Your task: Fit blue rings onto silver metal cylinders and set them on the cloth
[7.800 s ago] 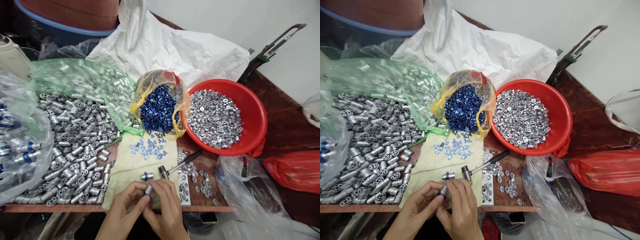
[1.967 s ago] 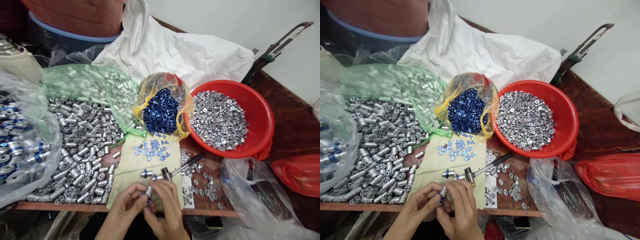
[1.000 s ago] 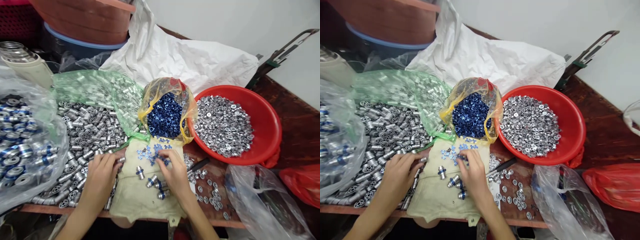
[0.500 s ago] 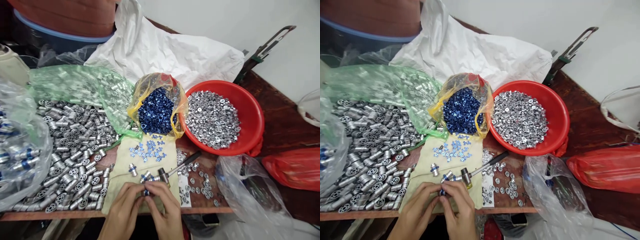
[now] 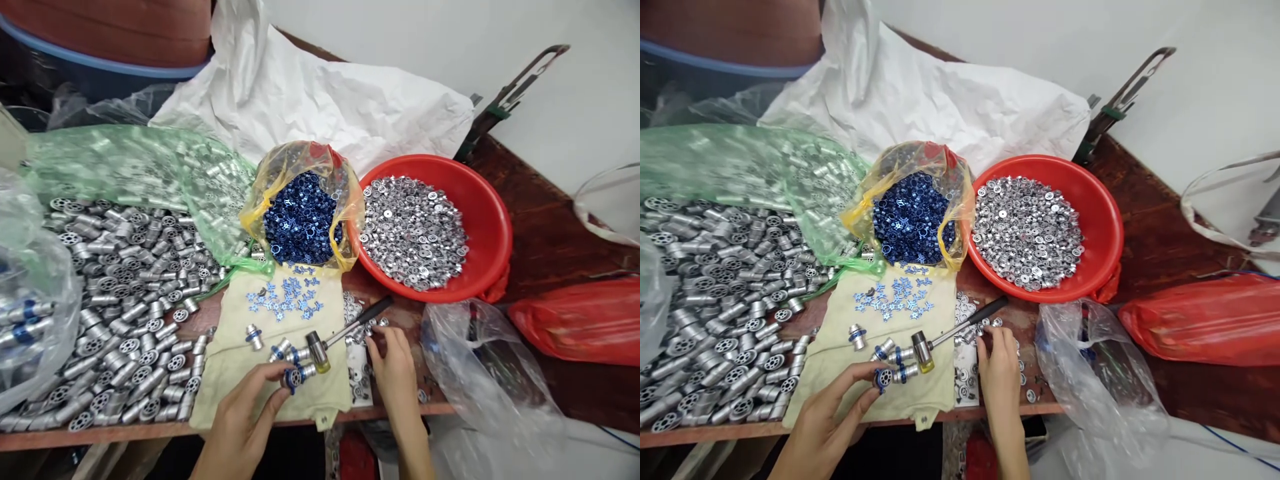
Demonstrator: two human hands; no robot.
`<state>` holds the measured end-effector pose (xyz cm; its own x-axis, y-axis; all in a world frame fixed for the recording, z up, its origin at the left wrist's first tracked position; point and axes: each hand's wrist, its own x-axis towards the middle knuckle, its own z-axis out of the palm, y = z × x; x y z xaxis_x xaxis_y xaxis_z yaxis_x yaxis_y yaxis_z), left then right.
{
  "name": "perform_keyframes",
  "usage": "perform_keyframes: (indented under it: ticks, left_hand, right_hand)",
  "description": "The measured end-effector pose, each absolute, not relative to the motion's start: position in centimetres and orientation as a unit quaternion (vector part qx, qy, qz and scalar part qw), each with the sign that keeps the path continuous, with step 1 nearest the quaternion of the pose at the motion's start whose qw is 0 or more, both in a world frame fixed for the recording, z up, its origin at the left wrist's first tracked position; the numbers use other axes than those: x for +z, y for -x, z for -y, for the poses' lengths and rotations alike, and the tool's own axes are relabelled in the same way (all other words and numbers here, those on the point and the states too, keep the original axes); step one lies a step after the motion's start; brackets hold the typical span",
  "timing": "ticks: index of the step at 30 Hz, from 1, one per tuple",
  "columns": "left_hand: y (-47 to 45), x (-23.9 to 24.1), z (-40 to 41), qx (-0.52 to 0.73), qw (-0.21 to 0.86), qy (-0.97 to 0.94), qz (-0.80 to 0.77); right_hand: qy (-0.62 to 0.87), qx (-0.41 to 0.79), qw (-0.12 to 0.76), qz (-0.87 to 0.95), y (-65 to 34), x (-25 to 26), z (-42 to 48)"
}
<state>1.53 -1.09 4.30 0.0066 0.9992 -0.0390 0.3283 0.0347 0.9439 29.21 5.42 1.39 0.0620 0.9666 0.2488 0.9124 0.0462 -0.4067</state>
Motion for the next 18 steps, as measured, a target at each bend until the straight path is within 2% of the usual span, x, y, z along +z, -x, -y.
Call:
perform_keyframes:
  ticks: [11, 18]
  left_hand:
    - [-1.7, 4.2, 1.3, 0.426, 0.442, -0.508, -0.604]
    - [-2.2, 4.4, 1.4, 0.44, 0.465, -0.472, -0.606]
  right_hand:
    - [0.692, 0.056, 0.233, 0.681, -32.6, 0.8, -6.6]
    - [0.647, 0.117, 0.203, 0.725, -31.9, 0.9, -6.6]
